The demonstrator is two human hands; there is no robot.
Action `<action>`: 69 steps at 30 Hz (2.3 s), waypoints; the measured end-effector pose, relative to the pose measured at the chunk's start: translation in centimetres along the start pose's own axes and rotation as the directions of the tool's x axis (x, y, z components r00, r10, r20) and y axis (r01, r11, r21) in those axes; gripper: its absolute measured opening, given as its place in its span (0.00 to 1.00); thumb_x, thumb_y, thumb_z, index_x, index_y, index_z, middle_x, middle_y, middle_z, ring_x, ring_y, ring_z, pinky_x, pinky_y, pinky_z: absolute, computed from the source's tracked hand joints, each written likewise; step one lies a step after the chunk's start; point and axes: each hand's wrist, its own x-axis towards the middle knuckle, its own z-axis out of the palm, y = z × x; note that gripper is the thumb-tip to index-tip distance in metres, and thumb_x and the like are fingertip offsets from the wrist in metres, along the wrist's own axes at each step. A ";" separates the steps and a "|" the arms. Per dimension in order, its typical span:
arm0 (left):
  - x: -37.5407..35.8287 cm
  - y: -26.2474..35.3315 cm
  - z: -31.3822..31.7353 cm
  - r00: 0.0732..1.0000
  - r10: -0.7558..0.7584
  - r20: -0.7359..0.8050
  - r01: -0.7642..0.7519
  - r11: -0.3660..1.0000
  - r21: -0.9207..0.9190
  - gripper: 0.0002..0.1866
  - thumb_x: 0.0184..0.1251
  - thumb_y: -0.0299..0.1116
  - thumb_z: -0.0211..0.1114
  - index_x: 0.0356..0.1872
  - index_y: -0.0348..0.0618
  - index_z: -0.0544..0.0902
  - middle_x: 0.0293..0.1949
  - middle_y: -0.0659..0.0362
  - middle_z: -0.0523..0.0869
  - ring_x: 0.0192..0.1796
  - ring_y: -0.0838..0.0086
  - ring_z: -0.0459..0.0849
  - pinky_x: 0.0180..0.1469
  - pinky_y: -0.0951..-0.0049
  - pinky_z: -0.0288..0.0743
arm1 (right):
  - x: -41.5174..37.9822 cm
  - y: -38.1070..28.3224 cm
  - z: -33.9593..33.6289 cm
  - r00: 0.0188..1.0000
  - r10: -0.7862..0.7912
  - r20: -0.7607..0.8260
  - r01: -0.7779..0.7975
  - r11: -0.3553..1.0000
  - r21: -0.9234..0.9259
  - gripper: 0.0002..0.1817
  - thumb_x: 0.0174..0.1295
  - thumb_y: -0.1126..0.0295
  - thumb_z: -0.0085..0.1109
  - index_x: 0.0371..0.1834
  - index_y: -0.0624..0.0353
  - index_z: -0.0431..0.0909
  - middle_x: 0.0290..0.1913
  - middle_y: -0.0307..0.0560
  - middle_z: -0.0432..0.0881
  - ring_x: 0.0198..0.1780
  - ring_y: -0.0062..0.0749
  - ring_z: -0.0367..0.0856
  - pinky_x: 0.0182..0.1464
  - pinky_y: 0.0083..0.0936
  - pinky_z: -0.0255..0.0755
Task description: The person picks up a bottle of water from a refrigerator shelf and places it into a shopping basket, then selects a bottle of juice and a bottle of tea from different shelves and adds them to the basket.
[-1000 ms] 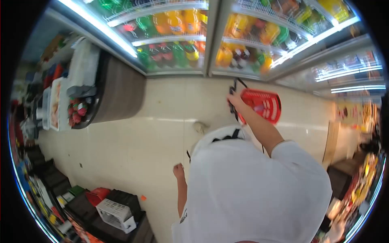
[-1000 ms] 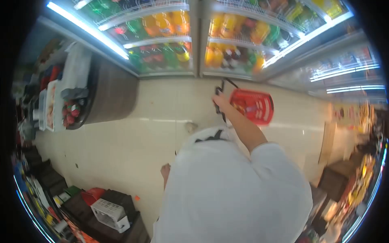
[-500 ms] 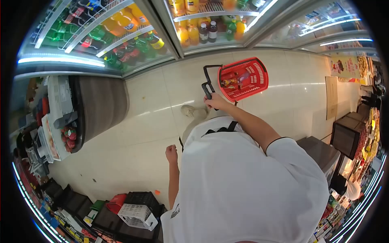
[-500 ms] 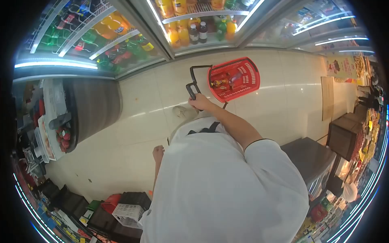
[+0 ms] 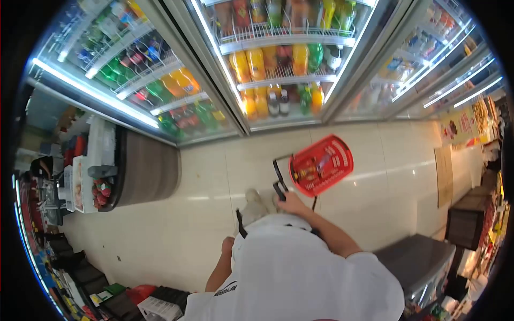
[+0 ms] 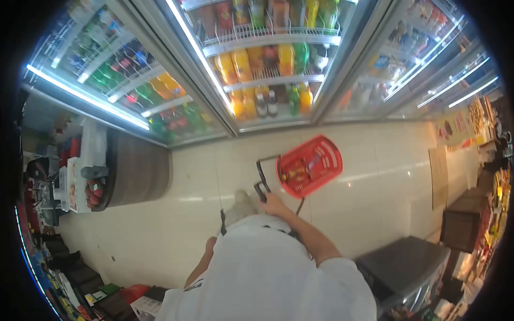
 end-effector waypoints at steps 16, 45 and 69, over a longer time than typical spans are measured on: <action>9.1 16.4 -12.4 0.929 0.359 -0.088 -0.368 0.923 -0.116 0.21 0.63 0.49 0.62 0.46 0.42 0.83 0.42 0.48 0.88 0.47 0.53 0.86 0.50 0.58 0.78 | -1.2 -4.8 0.8 0.996 -0.002 -0.090 -0.008 0.993 -0.114 0.14 0.49 0.59 0.60 0.32 0.57 0.81 0.30 0.58 0.84 0.36 0.55 0.83 0.40 0.46 0.74; 19.2 -14.9 -22.7 0.976 0.194 0.098 -0.206 0.970 0.129 0.24 0.58 0.50 0.62 0.35 0.33 0.86 0.39 0.42 0.87 0.47 0.47 0.85 0.51 0.56 0.79 | 3.4 -11.4 18.0 0.872 0.431 -0.233 -0.475 0.859 -0.192 0.22 0.55 0.57 0.62 0.47 0.61 0.77 0.43 0.62 0.84 0.49 0.56 0.83 0.52 0.47 0.76; 9.8 23.3 -11.9 0.618 0.376 0.691 -0.202 0.925 -0.323 0.18 0.70 0.46 0.60 0.49 0.43 0.81 0.43 0.58 0.88 0.45 0.73 0.86 0.44 0.71 0.75 | -4.7 -8.8 10.3 0.925 0.240 -0.294 -0.271 0.960 -0.069 0.20 0.62 0.54 0.59 0.50 0.56 0.80 0.42 0.58 0.85 0.47 0.54 0.83 0.49 0.47 0.75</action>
